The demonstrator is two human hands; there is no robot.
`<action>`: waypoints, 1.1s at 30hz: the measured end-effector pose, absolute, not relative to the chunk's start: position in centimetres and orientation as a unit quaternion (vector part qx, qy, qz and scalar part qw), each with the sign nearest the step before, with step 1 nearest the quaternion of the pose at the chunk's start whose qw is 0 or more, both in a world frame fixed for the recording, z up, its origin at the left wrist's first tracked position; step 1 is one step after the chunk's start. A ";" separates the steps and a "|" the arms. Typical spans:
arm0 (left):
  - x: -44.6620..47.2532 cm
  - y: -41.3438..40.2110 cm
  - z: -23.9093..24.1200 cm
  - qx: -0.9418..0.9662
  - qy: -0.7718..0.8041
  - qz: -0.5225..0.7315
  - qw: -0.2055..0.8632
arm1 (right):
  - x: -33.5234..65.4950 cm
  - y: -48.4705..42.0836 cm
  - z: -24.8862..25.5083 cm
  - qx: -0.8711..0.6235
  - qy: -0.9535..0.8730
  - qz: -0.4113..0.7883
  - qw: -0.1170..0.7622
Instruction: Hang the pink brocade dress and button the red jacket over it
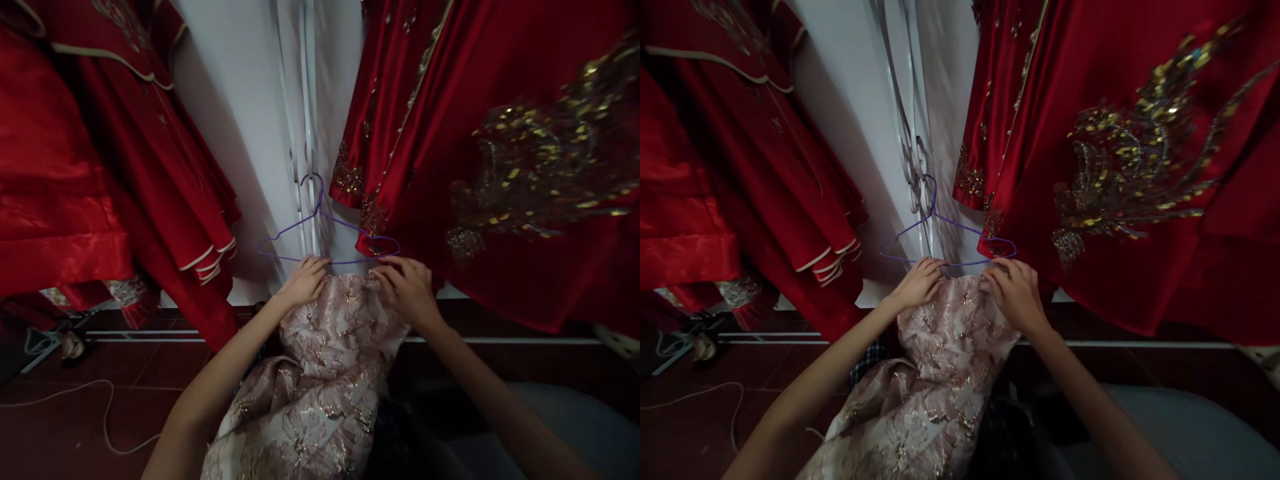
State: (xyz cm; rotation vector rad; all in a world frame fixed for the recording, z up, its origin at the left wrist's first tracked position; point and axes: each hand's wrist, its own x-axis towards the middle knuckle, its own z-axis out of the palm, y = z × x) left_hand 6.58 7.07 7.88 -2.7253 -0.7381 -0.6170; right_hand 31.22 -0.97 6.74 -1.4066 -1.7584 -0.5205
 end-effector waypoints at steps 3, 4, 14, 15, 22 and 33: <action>8.6 7.6 6.2 -0.943 -0.252 -0.187 0.110 | 32.7 -1.5 8.1 -0.591 -0.666 -0.239 0.387; 8.7 7.3 5.6 -0.940 -0.263 -0.191 0.103 | 33.6 -1.4 8.4 -0.606 -0.650 -0.242 0.390; 7.8 3.4 5.9 -0.926 -0.284 -0.240 0.068 | 40.0 0.5 9.4 -0.676 -0.614 -0.183 0.365; 7.8 3.4 6.1 -0.928 -0.282 -0.235 0.066 | 40.1 0.6 9.3 -0.675 -0.615 -0.181 0.366; 7.4 3.5 6.3 -0.938 -0.261 -0.222 0.043 | 39.0 2.1 10.1 -0.637 -0.643 -0.163 0.394; 10.3 1.4 6.0 -0.897 -0.335 -0.288 0.009 | 30.6 4.9 10.6 -0.579 -0.660 -0.065 0.474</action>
